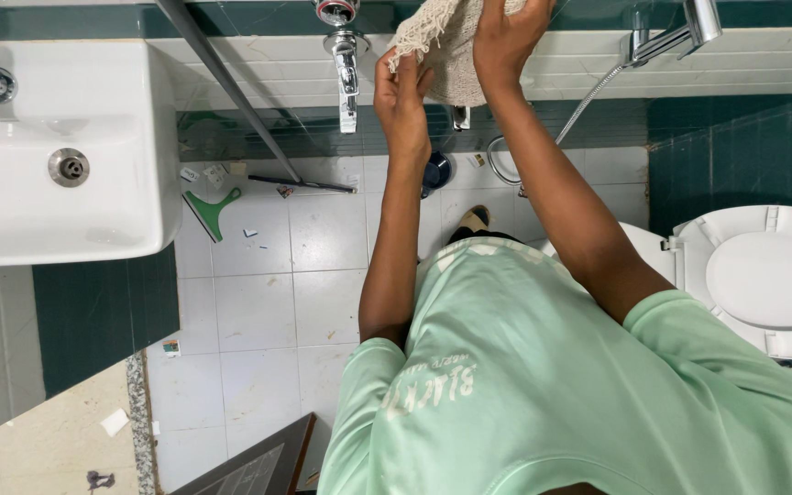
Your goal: The person cleans a chrome bathroom fixture by hand using a cloth, then wipes a sink faucet with the same cloth.
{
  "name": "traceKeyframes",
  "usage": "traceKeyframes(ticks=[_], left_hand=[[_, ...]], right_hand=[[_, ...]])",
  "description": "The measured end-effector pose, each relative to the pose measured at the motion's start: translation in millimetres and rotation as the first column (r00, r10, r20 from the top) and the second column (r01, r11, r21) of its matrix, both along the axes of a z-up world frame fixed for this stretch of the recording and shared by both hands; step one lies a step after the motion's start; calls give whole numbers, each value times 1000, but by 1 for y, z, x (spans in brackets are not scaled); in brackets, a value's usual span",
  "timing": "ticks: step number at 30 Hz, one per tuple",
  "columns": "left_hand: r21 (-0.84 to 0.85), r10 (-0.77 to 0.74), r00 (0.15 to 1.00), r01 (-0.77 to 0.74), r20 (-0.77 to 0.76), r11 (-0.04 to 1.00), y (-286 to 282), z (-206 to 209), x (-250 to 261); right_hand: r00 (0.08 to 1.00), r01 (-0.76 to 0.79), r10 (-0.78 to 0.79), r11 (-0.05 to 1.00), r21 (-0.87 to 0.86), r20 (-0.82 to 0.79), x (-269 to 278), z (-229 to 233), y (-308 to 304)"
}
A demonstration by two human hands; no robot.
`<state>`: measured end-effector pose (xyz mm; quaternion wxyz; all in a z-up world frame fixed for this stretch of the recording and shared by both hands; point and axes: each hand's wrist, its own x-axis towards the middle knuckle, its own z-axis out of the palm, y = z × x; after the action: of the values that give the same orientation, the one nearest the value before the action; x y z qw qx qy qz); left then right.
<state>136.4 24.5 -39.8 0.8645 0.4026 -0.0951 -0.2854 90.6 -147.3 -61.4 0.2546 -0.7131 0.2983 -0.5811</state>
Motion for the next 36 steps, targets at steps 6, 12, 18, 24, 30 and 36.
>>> traceKeyframes(ticks=[6,12,18,24,30,36], left_hand=[[-30,-48,995,51,89,998,-8,-2,-3],[-44,-128,981,136,146,990,-21,4,-6],[-137,-243,969,236,-42,962,-28,-1,-11],[-131,-255,963,243,-86,961,-33,-7,-11],[-122,-207,975,197,-79,973,-25,-3,-3],[-173,-116,993,112,-13,979,1,-16,3]], right_hand=[[837,-494,181,657,570,517,-11,-6,-23],[823,-551,251,569,610,510,-17,48,-14],[955,-8,-35,990,-144,-295,-9,74,29],[914,-116,-103,859,-498,-391,-14,79,27],[975,-136,63,924,-356,-211,-6,60,17],[999,-26,22,988,-153,-29,3,41,23]])
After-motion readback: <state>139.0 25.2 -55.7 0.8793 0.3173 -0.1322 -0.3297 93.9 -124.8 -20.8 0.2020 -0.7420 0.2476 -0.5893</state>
